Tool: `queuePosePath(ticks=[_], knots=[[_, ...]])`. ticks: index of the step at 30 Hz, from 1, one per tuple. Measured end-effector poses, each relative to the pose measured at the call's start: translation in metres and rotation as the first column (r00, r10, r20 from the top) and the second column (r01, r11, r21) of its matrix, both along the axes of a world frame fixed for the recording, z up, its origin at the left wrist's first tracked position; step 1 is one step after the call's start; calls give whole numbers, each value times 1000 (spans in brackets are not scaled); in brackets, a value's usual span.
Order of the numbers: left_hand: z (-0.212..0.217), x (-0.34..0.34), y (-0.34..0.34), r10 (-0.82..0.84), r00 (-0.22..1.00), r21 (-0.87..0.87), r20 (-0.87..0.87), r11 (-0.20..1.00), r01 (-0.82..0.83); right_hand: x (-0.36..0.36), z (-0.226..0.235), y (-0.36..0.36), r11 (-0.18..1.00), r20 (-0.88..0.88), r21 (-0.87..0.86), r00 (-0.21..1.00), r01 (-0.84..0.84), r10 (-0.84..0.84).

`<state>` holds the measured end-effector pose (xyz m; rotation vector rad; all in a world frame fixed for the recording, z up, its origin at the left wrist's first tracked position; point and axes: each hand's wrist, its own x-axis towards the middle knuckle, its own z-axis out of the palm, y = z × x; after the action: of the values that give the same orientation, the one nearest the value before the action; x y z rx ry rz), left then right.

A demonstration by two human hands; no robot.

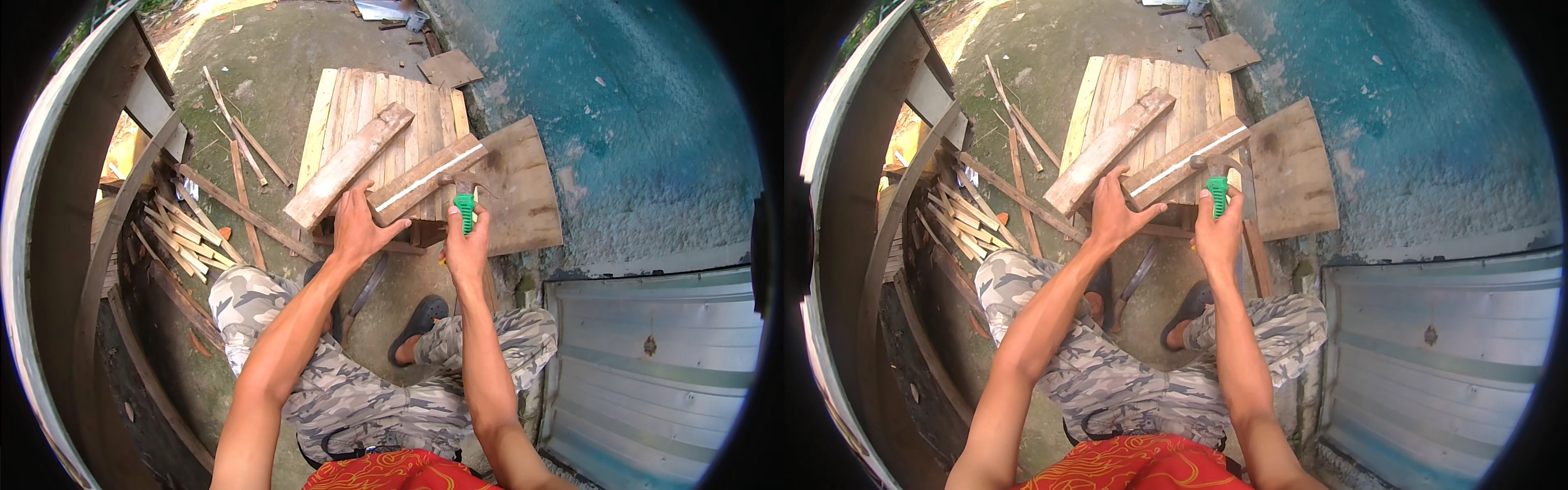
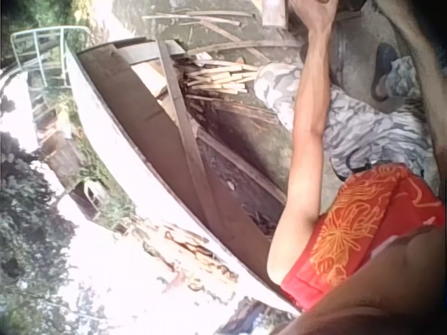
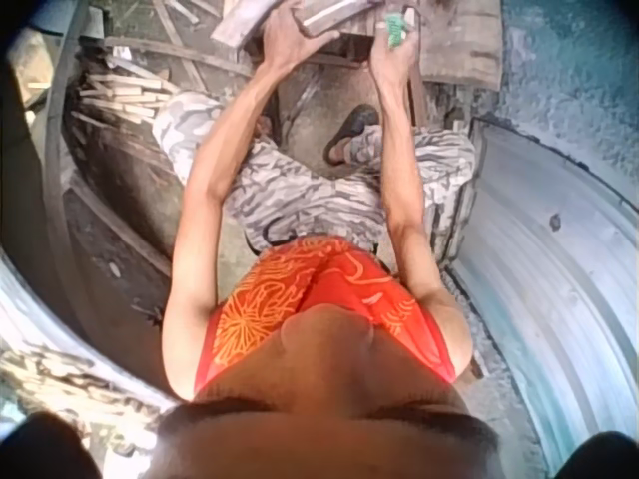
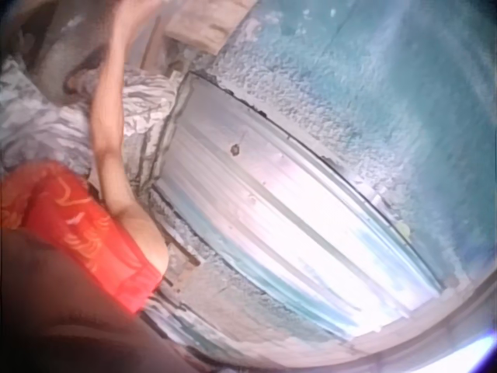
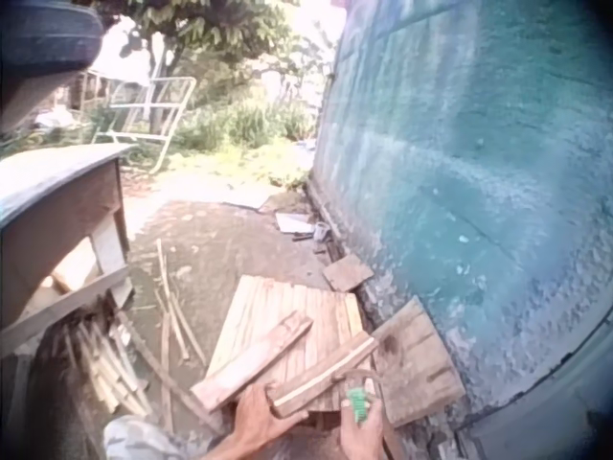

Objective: The person uses a hand saw to cut a small wooden plank on a wooden workbench. They then use a hammer to drive nails into the cut piece, securing it to another plank. The person handles the wood and tools directly throughout the process.

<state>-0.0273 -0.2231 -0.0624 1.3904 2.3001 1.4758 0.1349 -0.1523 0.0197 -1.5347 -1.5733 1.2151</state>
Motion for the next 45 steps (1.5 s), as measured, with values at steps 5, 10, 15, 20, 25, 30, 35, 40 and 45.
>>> queuePosePath(ticks=[5, 10, 15, 20, 25, 30, 35, 40, 45], knots=[[-4, -3, -5, -37, 998, -52, -50, 998, 34, 9, 44, 25, 801, 202, 512, 950, -309, 237], [-7, -4, -4, -28, 998, -53, -53, 998, 25, -8, 50, 21, 745, -159, 666, 970, -32, 185], [-5, -4, -3, -44, 999, -55, -17, 998, 43, -7, 25, 23, 702, 425, 464, 831, -541, 359], [-5, -6, -2, -26, 999, -23, -32, 999, 25, 11, 38, 36, 720, 213, 590, 930, -367, 299], [-7, -5, -2, -25, 1000, -44, -20, 999, 24, -4, 28, 19, 769, 186, 557, 950, -312, 251], [-6, -6, -2, -34, 999, -31, -38, 999, 33, -14, 32, 35, 752, 506, 313, 772, -580, 385], [-7, -6, -3, -30, 999, -60, -11, 998, 30, -16, 56, 36, 722, 50, 609, 924, -329, 379], [-6, -6, -2, -39, 999, -58, -5, 998, 38, -25, 20, 10, 842, 541, 162, 760, -514, 360], [-7, -7, 1, -30, 1000, -69, -6, 997, 29, -24, 43, 43, 794, 373, 388, 867, -468, 329]])
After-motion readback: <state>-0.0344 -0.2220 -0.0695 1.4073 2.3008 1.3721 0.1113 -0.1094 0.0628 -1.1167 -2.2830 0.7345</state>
